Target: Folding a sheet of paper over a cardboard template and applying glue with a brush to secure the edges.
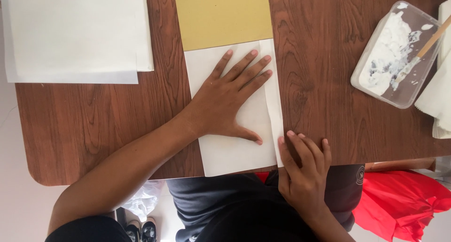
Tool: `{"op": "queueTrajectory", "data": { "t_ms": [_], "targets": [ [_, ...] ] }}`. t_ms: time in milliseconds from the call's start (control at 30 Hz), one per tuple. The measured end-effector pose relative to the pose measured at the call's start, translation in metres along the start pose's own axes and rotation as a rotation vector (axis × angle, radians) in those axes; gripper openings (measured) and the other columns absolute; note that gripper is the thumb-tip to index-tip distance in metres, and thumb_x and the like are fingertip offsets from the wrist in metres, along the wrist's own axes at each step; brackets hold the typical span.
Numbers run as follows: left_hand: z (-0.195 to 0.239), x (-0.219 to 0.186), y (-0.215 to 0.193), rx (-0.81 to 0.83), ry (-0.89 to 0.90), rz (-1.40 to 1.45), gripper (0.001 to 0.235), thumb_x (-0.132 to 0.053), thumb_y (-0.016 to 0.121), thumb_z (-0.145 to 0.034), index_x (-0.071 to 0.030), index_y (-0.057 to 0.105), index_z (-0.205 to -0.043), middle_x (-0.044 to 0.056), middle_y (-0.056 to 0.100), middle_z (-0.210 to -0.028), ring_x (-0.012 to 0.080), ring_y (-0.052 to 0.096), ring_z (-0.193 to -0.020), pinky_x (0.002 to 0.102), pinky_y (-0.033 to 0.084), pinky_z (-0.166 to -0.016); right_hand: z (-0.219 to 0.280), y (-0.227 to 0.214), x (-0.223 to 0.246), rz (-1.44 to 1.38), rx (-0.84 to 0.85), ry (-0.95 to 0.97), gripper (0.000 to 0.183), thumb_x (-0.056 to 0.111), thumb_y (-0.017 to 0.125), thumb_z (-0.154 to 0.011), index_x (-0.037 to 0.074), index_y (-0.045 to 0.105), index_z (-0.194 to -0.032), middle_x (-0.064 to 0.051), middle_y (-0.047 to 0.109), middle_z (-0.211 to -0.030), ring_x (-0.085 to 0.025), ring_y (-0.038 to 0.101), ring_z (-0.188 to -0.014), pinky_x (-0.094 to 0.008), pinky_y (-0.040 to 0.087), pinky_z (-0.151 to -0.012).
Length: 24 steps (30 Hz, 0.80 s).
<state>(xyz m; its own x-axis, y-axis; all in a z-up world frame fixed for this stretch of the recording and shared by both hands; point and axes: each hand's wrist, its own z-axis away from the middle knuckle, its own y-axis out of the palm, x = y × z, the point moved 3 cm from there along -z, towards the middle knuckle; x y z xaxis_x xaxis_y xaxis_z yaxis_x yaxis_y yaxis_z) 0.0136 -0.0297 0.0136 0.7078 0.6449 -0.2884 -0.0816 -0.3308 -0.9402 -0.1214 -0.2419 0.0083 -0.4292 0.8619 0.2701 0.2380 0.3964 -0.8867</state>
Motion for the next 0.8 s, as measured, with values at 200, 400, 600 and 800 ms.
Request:
{"op": "queueTrajectory", "data": {
  "t_ms": [200,400,600,800],
  "targets": [
    [0.0,0.001,0.001,0.005,0.014,0.014,0.128,-0.103,0.047,-0.071,-0.014,0.038,-0.163,0.014,0.023,-0.17,0.0358,0.017,-0.159,0.059,0.002,-0.126,-0.01,-0.007,-0.002,0.047,0.082,-0.176,0.032,0.005,0.057,-0.1,0.006,0.07,-0.13,-0.008,0.065,-0.142,-0.033,0.059,-0.135,-0.068,0.016,-0.124],
    [0.001,0.002,0.001,-0.028,0.012,0.038,0.128,-0.103,0.046,-0.071,-0.014,0.039,-0.162,0.014,0.027,-0.17,0.0375,0.018,-0.158,0.057,0.001,-0.127,-0.016,-0.008,-0.007,0.107,0.182,-0.356,0.035,0.01,0.055,-0.104,0.006,0.065,-0.138,-0.008,0.064,-0.147,-0.029,0.058,-0.139,-0.067,0.005,-0.124],
    [0.002,0.003,0.001,-0.033,0.004,0.054,0.128,-0.103,0.052,-0.07,-0.015,0.038,-0.162,0.013,0.027,-0.17,0.0363,0.019,-0.158,0.057,0.004,-0.127,-0.014,-0.008,-0.001,0.117,0.175,-0.374,0.032,0.009,0.055,-0.105,0.004,0.065,-0.136,-0.013,0.063,-0.146,-0.031,0.057,-0.139,-0.063,0.017,-0.124],
    [0.002,0.004,0.001,-0.025,0.008,0.05,0.126,-0.102,0.053,-0.072,-0.015,0.038,-0.162,0.013,0.026,-0.17,0.0364,0.018,-0.158,0.058,0.004,-0.127,-0.001,-0.011,0.0,-0.003,0.165,-0.374,0.032,0.007,0.053,-0.104,-0.002,0.064,-0.133,-0.018,0.063,-0.143,-0.035,0.058,-0.137,-0.053,0.025,-0.125]
  ]
}}
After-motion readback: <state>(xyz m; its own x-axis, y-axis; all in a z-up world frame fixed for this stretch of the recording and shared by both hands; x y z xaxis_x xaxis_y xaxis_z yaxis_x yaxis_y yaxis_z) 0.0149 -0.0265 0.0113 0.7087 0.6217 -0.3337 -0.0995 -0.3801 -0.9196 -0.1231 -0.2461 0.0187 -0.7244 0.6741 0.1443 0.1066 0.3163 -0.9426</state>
